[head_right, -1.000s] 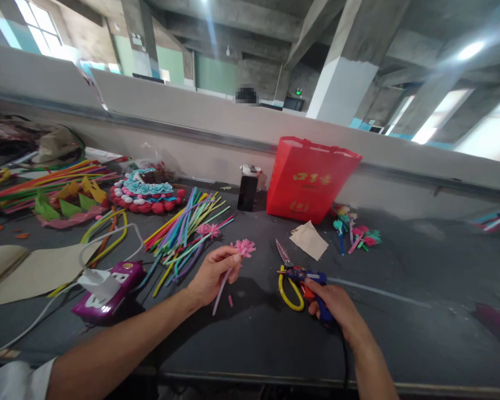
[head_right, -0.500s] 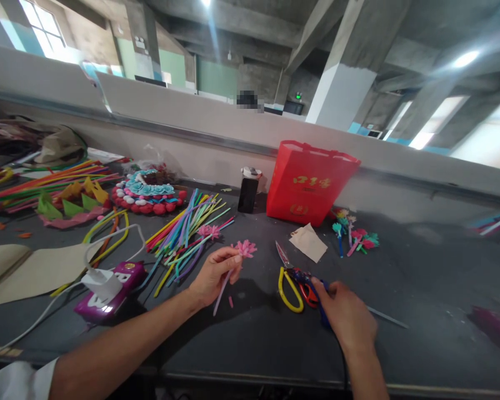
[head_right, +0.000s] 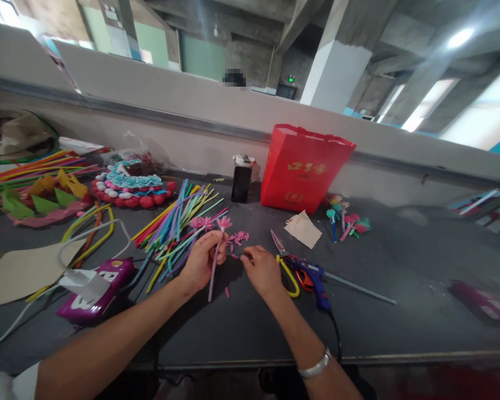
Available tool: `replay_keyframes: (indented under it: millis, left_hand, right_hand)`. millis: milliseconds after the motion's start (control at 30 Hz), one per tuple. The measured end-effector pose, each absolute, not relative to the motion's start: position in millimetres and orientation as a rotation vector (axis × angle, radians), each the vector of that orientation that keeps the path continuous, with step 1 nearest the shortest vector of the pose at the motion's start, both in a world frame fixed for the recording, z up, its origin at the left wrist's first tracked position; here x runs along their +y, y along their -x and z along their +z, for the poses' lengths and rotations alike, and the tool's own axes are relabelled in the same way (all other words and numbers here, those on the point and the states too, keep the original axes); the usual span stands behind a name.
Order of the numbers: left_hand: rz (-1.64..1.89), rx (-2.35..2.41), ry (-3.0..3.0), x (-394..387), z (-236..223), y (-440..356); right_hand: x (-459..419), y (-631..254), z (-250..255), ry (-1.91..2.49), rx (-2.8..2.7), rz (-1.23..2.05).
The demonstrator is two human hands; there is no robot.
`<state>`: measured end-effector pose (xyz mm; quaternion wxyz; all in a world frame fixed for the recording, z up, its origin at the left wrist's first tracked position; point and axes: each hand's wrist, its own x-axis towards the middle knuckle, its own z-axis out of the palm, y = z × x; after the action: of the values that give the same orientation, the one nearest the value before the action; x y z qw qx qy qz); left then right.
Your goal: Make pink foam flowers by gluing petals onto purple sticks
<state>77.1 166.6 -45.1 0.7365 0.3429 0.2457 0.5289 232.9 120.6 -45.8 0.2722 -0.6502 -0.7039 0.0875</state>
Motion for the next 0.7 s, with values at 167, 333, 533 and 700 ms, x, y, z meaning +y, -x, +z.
replay_keyframes:
  millis: [167,333,533,700]
  left_hand:
    - [1.132,0.587,-0.768,166.7,-42.7,-77.8]
    - [1.081,0.611,-0.808,166.0,-45.9,-79.1]
    - [0.982,0.63,-0.816,162.2,-49.1,-83.5]
    - [0.89,0.667,-0.774,151.7,-46.9,-89.2]
  right_hand:
    - [128.0,-210.8,-43.7,1.78,-1.94,0.153]
    - [114.7,-212.5,-48.2,1.782,-1.907,0.189]
    - [75.3,-256.4,-13.8,1.671,-1.634,0.202]
    - [67.2,-303.6,-3.5,1.743,-1.269,0.239]
